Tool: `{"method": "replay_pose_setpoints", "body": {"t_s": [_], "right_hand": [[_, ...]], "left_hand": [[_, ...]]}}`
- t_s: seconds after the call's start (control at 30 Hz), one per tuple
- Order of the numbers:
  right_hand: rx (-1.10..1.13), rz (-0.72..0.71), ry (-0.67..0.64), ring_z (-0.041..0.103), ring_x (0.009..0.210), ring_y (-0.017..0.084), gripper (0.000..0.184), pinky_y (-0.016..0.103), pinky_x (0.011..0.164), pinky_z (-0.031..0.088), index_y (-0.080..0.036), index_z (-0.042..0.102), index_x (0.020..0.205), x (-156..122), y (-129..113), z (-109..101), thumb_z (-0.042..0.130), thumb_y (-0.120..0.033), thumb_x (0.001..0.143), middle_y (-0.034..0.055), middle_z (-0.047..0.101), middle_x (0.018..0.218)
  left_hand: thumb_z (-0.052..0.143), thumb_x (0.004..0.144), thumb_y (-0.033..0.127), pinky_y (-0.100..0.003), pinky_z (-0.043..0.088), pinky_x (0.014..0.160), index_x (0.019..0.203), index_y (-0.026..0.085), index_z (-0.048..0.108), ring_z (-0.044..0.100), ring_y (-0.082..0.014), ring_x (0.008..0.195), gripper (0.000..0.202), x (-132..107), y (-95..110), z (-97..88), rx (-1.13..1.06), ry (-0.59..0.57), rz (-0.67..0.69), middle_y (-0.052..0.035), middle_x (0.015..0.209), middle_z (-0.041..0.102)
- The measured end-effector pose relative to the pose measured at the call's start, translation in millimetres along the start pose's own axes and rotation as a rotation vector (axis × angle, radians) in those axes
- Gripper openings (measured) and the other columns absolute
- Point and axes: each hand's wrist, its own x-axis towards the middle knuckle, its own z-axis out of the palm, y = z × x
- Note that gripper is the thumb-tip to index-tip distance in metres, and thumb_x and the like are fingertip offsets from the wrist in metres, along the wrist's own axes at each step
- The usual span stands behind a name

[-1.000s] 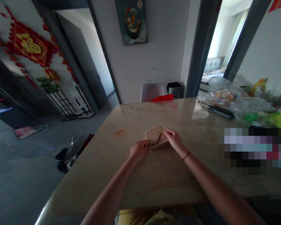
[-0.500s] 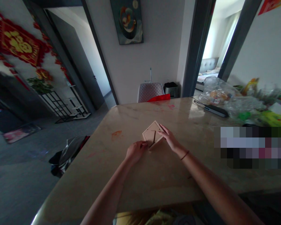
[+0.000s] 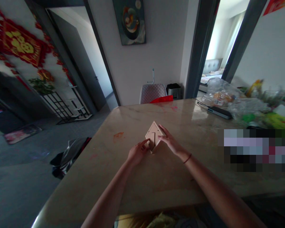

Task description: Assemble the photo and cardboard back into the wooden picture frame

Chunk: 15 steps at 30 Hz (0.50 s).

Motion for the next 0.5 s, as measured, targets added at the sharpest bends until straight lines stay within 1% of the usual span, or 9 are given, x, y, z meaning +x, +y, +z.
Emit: {"method": "replay_pose_setpoints", "body": {"t_s": [0.1,0.17,0.23,0.27,0.3,0.33,0.4,0.43,0.5], "right_hand": [[0.018,0.016,-0.043,0.042,0.124,0.021,0.070,0.038,0.103,0.033,-0.027,0.024,0.140,0,3,1,0.053,-0.035,0.078,0.0044,0.041,0.140],[0.034,0.039,-0.081,0.050,0.117,0.020,0.075,0.037,0.099,0.039,-0.027,0.016,0.142,-1,3,4,0.054,-0.034,0.078,0.0053,0.047,0.134],[0.064,0.047,-0.116,0.053,0.112,0.020,0.080,0.037,0.096,0.041,-0.026,0.009,0.143,-3,2,7,0.054,-0.033,0.078,0.0063,0.051,0.130],[0.066,0.045,-0.122,0.054,0.112,0.020,0.080,0.036,0.095,0.042,-0.025,0.009,0.143,-4,2,9,0.054,-0.033,0.077,0.0070,0.053,0.128],[0.049,0.045,-0.119,0.054,0.111,0.020,0.078,0.037,0.095,0.042,-0.024,0.013,0.142,-5,1,10,0.054,-0.033,0.077,0.0078,0.054,0.126],[0.013,0.047,-0.111,0.053,0.111,0.021,0.074,0.037,0.094,0.042,-0.022,0.020,0.140,-5,1,12,0.055,-0.033,0.076,0.0088,0.055,0.125],[-0.094,0.044,-0.094,0.052,0.111,0.022,0.061,0.037,0.094,0.041,-0.019,0.038,0.131,-7,3,15,0.056,-0.034,0.075,0.0109,0.055,0.122],[-0.142,0.033,-0.096,0.052,0.111,0.022,0.054,0.037,0.095,0.041,-0.018,0.044,0.125,-7,4,16,0.057,-0.034,0.075,0.0116,0.055,0.121],[-0.204,-0.007,-0.110,0.051,0.111,0.022,0.047,0.037,0.096,0.039,-0.016,0.049,0.118,-8,7,19,0.057,-0.034,0.075,0.0124,0.055,0.119]], "left_hand": [[0.046,0.082,0.035,-0.021,0.040,0.062,0.127,0.031,0.049,0.061,-0.0136,0.077,0.045,1,-2,0.6,0.015,0.009,0.011,-0.0009,0.093,0.067],[0.046,0.082,0.034,-0.021,0.040,0.062,0.128,0.030,0.048,0.061,-0.0138,0.077,0.046,1,-3,1.1,0.021,0.015,0.016,-0.0010,0.092,0.067],[0.047,0.082,0.036,-0.021,0.040,0.062,0.129,0.030,0.047,0.061,-0.0141,0.077,0.047,0,-2,1.6,0.041,0.019,0.029,-0.0010,0.091,0.066],[0.048,0.082,0.037,-0.021,0.040,0.063,0.129,0.030,0.046,0.060,-0.0144,0.077,0.048,0,-2,1.9,0.063,0.023,0.036,-0.0011,0.091,0.066],[0.049,0.081,0.038,-0.022,0.040,0.064,0.130,0.030,0.045,0.060,-0.0148,0.078,0.050,-1,-1,2.2,0.091,0.028,0.042,-0.0013,0.091,0.066],[0.049,0.081,0.040,-0.022,0.040,0.065,0.131,0.030,0.045,0.060,-0.0153,0.079,0.051,-2,1,2.4,0.123,0.033,0.047,-0.0016,0.091,0.065],[0.049,0.081,0.044,-0.023,0.040,0.068,0.131,0.029,0.044,0.059,-0.0164,0.082,0.053,-4,4,2.7,0.173,0.039,0.063,-0.0023,0.090,0.064],[0.048,0.081,0.045,-0.023,0.039,0.069,0.131,0.029,0.044,0.059,-0.0168,0.083,0.052,-4,5,2.7,0.183,0.043,0.072,-0.0026,0.090,0.064],[0.046,0.082,0.048,-0.023,0.040,0.071,0.131,0.029,0.045,0.058,-0.0176,0.085,0.052,-5,6,2.8,0.190,0.046,0.087,-0.0031,0.090,0.063]]}}
